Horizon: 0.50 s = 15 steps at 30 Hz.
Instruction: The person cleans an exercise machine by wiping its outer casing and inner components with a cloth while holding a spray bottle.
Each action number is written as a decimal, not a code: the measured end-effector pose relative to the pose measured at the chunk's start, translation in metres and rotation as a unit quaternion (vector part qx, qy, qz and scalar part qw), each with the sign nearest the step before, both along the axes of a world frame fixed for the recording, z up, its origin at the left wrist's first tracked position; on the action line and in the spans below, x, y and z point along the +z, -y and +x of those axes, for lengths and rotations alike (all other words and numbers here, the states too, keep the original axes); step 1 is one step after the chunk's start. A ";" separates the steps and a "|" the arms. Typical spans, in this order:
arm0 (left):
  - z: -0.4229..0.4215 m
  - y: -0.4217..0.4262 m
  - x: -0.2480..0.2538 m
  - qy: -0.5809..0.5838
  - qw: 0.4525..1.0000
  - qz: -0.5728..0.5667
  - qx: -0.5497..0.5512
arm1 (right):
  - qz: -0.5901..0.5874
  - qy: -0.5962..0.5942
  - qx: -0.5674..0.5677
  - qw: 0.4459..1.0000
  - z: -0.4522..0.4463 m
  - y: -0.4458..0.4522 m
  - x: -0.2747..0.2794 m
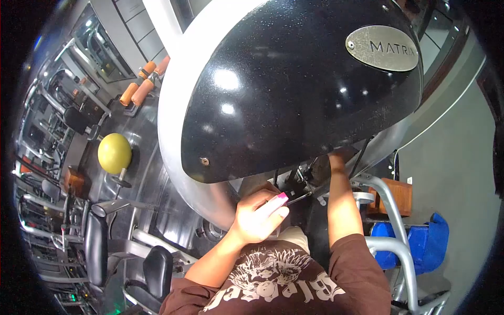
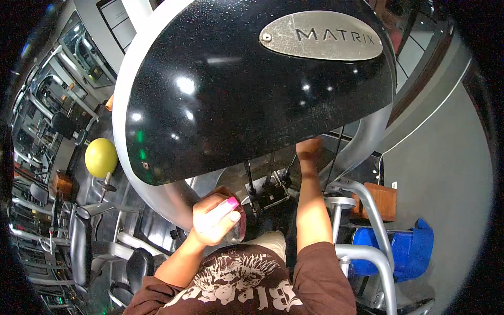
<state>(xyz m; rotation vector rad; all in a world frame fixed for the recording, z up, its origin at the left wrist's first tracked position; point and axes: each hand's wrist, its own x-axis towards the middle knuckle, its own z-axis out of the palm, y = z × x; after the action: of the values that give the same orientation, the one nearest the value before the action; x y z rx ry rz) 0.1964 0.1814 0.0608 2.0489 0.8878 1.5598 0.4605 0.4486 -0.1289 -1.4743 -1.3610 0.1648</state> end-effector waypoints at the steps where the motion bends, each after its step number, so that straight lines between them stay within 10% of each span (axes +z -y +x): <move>1: 0.000 0.000 0.002 0.000 1.000 -0.011 -0.005 | 0.000 0.000 0.002 1.000 -0.001 -0.003 -0.002; 15: 0.005 0.008 -0.001 0.017 0.999 0.025 -0.021 | 0.175 0.105 0.004 0.979 0.016 -0.048 0.098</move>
<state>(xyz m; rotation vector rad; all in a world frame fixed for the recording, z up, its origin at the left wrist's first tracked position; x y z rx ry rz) 0.2016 0.1738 0.0603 2.0563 0.7967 1.6042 0.4767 0.4963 -0.0309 -1.2131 -1.4779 -0.2248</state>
